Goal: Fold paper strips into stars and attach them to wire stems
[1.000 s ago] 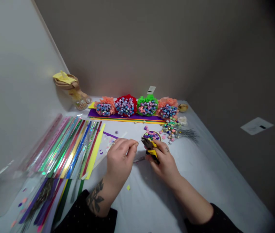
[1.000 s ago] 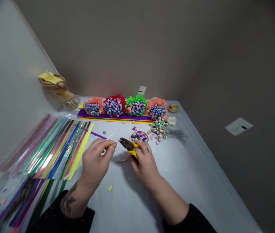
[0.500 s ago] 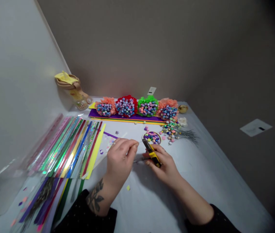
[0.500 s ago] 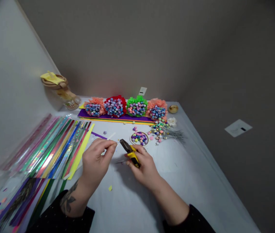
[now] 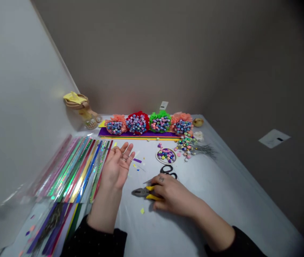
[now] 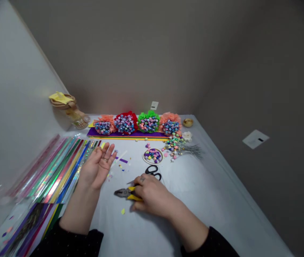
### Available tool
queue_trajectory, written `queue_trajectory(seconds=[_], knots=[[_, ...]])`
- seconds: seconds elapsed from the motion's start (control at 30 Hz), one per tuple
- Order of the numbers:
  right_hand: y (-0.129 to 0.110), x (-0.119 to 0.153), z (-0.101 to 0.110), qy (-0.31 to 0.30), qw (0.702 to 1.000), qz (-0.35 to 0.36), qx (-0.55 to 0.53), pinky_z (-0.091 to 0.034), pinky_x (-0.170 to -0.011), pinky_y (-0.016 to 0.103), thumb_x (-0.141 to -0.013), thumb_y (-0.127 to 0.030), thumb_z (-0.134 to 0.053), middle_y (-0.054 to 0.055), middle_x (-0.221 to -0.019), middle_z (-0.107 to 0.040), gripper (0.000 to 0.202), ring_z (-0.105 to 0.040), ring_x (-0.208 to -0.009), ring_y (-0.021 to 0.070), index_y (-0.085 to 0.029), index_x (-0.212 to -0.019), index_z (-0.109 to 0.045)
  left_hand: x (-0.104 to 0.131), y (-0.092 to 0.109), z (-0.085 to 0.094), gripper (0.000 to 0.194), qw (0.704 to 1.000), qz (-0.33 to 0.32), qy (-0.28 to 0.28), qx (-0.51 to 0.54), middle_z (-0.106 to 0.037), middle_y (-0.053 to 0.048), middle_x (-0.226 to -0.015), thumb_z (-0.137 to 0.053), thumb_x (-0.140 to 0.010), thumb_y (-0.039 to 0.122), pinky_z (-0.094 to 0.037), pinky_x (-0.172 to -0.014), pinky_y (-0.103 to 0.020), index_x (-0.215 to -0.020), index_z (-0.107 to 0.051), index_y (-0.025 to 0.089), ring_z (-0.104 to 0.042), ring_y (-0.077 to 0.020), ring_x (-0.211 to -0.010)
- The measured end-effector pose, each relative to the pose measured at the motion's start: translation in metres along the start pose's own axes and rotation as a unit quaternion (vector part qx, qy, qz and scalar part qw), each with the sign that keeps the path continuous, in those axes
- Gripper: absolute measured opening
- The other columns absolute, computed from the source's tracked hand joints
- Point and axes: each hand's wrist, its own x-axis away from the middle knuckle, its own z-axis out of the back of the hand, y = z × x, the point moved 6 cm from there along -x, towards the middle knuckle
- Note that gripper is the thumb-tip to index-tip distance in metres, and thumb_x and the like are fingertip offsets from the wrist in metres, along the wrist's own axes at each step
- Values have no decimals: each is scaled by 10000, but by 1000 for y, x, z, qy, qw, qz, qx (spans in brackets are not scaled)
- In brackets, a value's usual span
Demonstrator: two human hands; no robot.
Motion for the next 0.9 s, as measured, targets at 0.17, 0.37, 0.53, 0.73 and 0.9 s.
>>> queue_trajectory(seconds=[0.17,0.37,0.53,0.73,0.9], knots=[[22,2,11,145,977,-101,-121,-499,-639,260,-800,-157,-598,23,-749,-644,44,-604,-693,148,-187,-833,-596,9,-28,-12,180,988,128,23,85,-703,-41,-910,-475,-887,92,-542,-848,-333,-733,-521,173,-669,-152,-985],[16,9,27,309,916,-29,-256,-532,-683,282,-857,-236,-563,29,-761,-696,126,-650,-721,147,-216,-943,-653,34,-57,-33,325,963,229,64,123,-698,-55,-871,-336,-927,26,-565,-797,-272,-722,-557,149,-686,-132,-943],[39,20,47,415,836,-59,-356,-530,-699,299,-812,-322,-662,27,-760,-687,107,-641,-726,153,-223,-785,-690,46,-77,-46,218,961,264,2,78,-680,-110,-1030,-405,-925,93,-569,-768,-259,-772,-555,136,-680,-158,-953],[134,66,80,552,554,-163,-602,-533,-755,327,-693,-480,-743,-35,-662,-630,314,-624,-668,121,-220,-720,-567,31,-69,-61,173,942,97,-106,-303,-673,-83,-1020,-579,-834,226,-522,-697,-283,-1001,-579,180,-656,-157,-805],[159,81,82,531,537,-245,-608,-363,-406,151,-609,-376,-780,-95,-488,-471,284,-409,-405,42,-202,-719,-584,21,-72,-105,186,662,-142,-220,-703,-659,-72,-946,-508,-851,244,-436,-853,-313,-871,-684,188,-592,-209,-931]])
